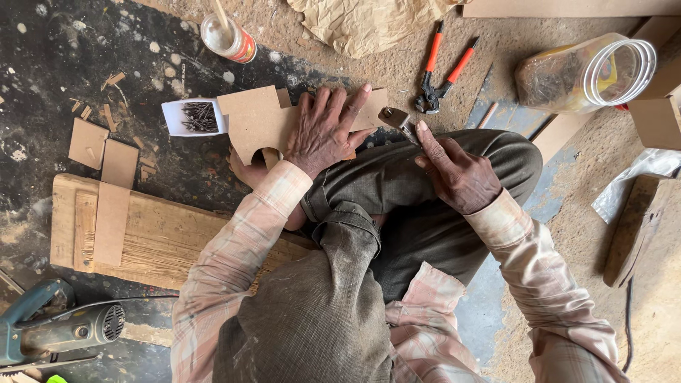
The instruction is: The person assembles a small wooden structure by hammering nails into a T-shaped piece of wood. They repeatedly pick up nails, position them, and strike with a hammer while sitting on the floor.
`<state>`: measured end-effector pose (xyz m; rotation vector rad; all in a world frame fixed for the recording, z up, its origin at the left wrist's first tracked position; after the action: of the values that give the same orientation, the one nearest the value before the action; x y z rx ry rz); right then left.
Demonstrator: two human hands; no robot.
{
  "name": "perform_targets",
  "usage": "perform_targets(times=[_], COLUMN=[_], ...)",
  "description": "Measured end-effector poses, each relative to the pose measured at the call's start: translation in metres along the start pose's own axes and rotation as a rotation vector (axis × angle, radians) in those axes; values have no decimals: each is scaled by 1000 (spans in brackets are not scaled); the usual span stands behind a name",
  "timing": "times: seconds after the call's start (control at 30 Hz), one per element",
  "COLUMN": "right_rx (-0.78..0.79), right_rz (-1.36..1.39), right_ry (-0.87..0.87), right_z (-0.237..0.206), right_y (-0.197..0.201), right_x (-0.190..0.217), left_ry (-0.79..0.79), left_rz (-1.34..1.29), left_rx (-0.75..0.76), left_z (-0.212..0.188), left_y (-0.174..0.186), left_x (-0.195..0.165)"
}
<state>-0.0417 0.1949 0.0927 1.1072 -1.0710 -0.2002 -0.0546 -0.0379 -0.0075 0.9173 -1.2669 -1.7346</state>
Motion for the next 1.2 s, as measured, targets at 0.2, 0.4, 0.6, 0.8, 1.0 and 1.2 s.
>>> perform_targets(times=[0.2,0.4,0.6,0.8,1.0,1.2], right_rx=[134,79,108,-46,82,173], right_rz=[-52,-59,-78,-21,-92,-151], right_ry=[1,18,74,105,40,-20], right_z=[-2,-1,2,2,0,-1], right_y=[-13,-10,-11,-3,-8,-15], right_x=[-3,0,6,11,6,4], left_ry=[-18,-11,3,0,5,-8], left_rz=[31,17,-4,-11,-1,-16], left_rx=[6,35,68,15,23,35], left_z=[-1,-1,-1,-2,1,1], left_y=[-2,-3,-3,0,-1,3], left_x=[0,0,0,1,0,0])
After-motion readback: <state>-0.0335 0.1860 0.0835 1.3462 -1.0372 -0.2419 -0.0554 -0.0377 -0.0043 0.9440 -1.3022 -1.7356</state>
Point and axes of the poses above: each hand's wrist, its own z-axis towards the middle knuckle, its own y-axis out of the back of the hand, x = y × z, the point moved 5 cm from there along z, towards the middle knuckle, and after that the axes turned 10 degrees about z, right-handed, at the moved point
